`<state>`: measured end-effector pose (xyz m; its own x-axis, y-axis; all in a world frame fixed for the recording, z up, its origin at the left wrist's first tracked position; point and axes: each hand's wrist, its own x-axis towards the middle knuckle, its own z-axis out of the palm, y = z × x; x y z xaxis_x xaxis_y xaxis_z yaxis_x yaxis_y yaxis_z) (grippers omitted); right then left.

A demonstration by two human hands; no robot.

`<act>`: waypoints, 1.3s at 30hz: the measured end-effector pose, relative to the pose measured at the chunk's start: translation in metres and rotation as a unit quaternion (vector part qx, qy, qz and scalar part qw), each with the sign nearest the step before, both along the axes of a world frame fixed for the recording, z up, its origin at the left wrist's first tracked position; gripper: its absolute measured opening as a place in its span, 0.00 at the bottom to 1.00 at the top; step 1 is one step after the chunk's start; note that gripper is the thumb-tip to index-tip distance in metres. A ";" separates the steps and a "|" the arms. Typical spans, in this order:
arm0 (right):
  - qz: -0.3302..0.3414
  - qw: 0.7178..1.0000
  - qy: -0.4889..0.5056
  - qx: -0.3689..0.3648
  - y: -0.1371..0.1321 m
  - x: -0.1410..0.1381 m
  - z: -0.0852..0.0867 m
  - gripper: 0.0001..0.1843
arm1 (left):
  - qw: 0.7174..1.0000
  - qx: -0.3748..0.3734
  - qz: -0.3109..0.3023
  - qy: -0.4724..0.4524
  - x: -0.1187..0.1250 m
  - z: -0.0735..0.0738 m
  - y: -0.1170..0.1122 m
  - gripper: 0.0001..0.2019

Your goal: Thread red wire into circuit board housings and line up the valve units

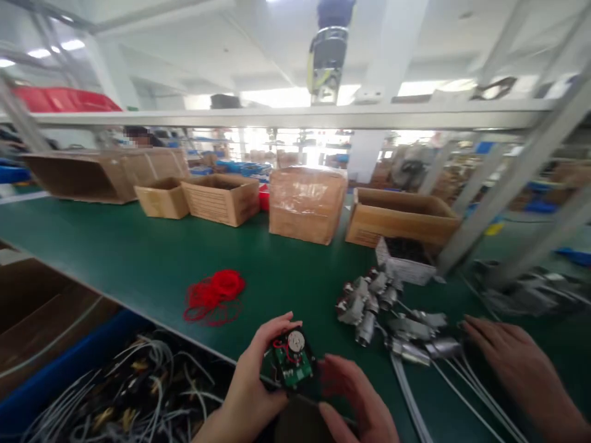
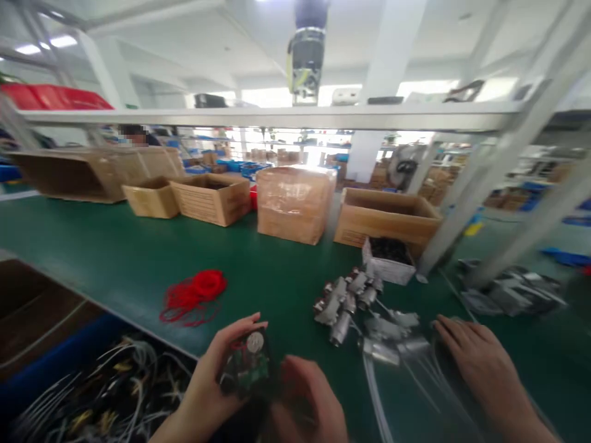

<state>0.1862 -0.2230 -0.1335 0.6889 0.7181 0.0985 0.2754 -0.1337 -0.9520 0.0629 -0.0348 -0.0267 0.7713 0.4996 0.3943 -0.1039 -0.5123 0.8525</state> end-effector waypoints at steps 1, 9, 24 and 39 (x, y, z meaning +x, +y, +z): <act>-0.001 0.999 0.018 0.050 0.005 0.005 0.013 0.42 | 1.000 -0.002 -0.026 -0.002 0.014 -0.004 -0.002 0.31; -0.055 0.979 0.121 0.156 0.017 0.012 0.046 0.39 | 0.981 0.032 -0.191 0.023 0.072 -0.028 -0.009 0.27; -0.088 0.983 0.061 0.147 0.015 0.010 0.066 0.30 | 0.983 0.009 -0.176 0.060 0.057 -0.011 -0.024 0.42; -0.118 0.975 -0.028 0.188 0.021 0.004 0.071 0.25 | 0.974 0.213 0.001 -0.083 0.057 -0.018 -0.055 0.18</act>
